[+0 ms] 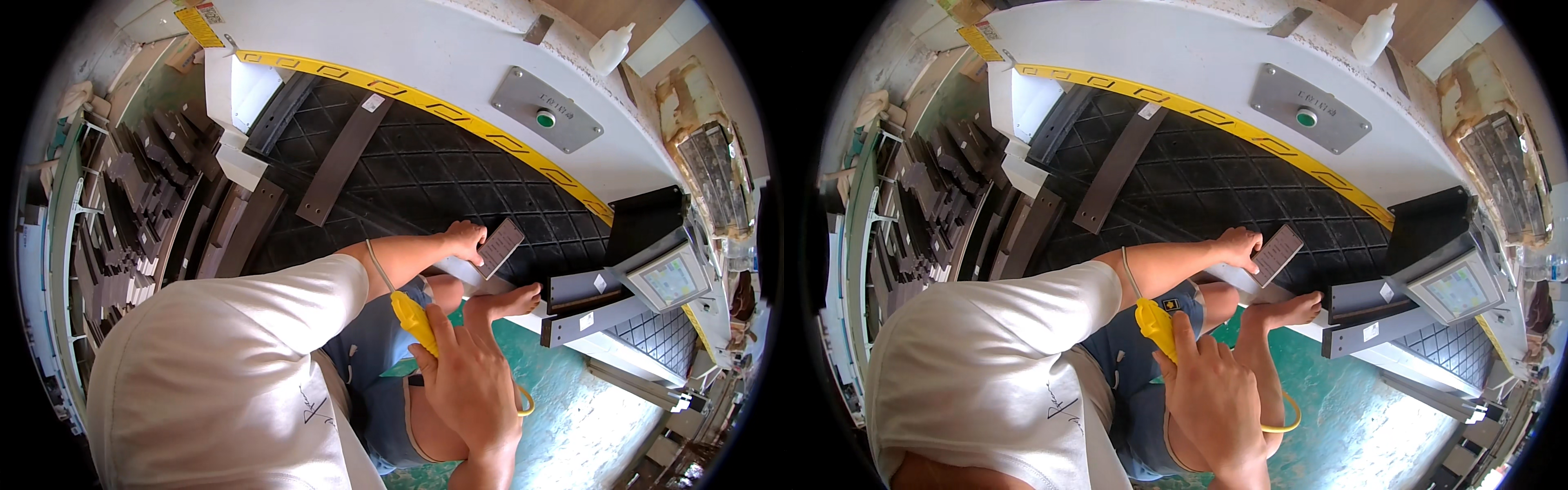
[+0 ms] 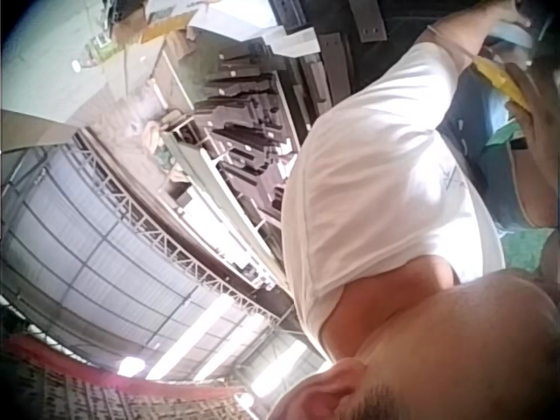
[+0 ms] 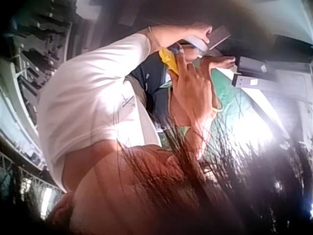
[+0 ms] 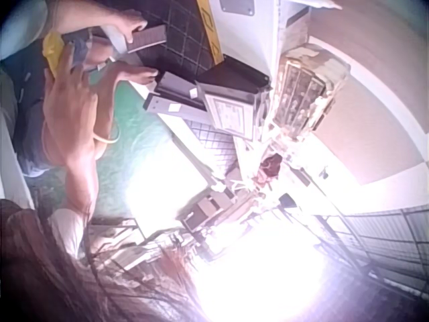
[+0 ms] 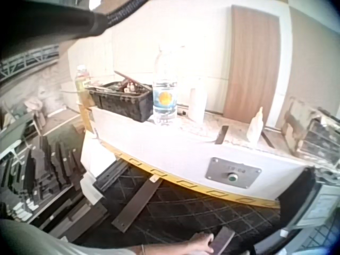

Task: The person places metal pieces onto a machine platform, blows dust off the pieces with an air blow gun, positions them on the work surface, and stacks them onto a side tray.

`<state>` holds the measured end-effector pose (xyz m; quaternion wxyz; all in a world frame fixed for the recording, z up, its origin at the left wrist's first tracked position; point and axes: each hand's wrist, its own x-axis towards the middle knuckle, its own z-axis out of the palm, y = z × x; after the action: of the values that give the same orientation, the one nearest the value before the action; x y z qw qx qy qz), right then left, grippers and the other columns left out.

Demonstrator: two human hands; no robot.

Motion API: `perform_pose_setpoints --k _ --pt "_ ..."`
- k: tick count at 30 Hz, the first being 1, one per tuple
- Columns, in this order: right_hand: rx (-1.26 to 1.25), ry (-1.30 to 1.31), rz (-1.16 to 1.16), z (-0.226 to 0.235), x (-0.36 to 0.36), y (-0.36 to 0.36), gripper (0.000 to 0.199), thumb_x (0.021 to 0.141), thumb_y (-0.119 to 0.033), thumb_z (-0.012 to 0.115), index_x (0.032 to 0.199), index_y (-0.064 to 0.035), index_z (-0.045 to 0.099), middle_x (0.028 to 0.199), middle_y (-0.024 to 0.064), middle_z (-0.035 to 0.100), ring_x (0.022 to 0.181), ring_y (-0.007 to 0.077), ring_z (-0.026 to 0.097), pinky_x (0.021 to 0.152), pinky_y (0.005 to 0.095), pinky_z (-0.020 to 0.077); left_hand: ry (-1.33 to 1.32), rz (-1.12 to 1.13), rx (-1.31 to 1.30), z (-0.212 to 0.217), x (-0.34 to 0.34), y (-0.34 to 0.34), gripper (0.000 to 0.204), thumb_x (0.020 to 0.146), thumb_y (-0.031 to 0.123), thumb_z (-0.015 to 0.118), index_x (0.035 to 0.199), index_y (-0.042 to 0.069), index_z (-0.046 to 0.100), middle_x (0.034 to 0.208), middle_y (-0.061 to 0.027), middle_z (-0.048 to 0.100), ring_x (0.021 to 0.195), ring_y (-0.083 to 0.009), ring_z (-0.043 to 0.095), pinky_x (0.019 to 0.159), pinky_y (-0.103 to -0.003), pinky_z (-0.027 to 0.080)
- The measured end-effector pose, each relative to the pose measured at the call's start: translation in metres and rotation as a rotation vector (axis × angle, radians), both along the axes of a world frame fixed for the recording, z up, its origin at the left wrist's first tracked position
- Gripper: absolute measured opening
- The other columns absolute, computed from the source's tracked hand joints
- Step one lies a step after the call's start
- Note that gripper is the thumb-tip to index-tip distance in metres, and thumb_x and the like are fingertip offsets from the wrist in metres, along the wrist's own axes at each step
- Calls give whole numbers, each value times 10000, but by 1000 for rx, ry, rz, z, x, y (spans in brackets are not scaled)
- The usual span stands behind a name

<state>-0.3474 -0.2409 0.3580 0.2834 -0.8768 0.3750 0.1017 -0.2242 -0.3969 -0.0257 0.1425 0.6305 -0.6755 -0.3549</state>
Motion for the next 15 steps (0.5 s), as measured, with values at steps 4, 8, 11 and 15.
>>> perform_pose_setpoints --k 4,8,11,15 --pt "-24 -15 16 -2 -2 -1 520 1046 -366 690 1450 -55 587 940 161 725 902 368 729 789 493 584 -6 10 -20 -5 -3 0 553 759 495 904 1107 119 695 1133 -106 770 1113 -349 712 926 -493 559" --pt "-6 9 4 1 -2 0 514 1045 -359 692 1448 -57 585 940 162 726 888 371 728 773 497 584 11 76 -18 -9 -6 0 430 862 466 828 1079 118 700 1088 -105 777 1097 -349 719 914 -500 558" --pt "-30 -17 13 -1 -3 0 507 1046 -359 691 1441 -57 587 938 162 728 884 372 730 763 497 586 18 90 -10 -6 -6 0 413 876 467 819 1059 116 702 1068 -100 781 1090 -348 722 907 -496 559" --pt "-4 -15 1 0 -2 -1 498 1049 -363 688 1431 -58 591 934 164 732 894 369 734 770 491 588 16 75 -21 -3 -5 1 452 848 489 843 1058 114 703 1074 -94 781 1086 -343 720 906 -481 562"
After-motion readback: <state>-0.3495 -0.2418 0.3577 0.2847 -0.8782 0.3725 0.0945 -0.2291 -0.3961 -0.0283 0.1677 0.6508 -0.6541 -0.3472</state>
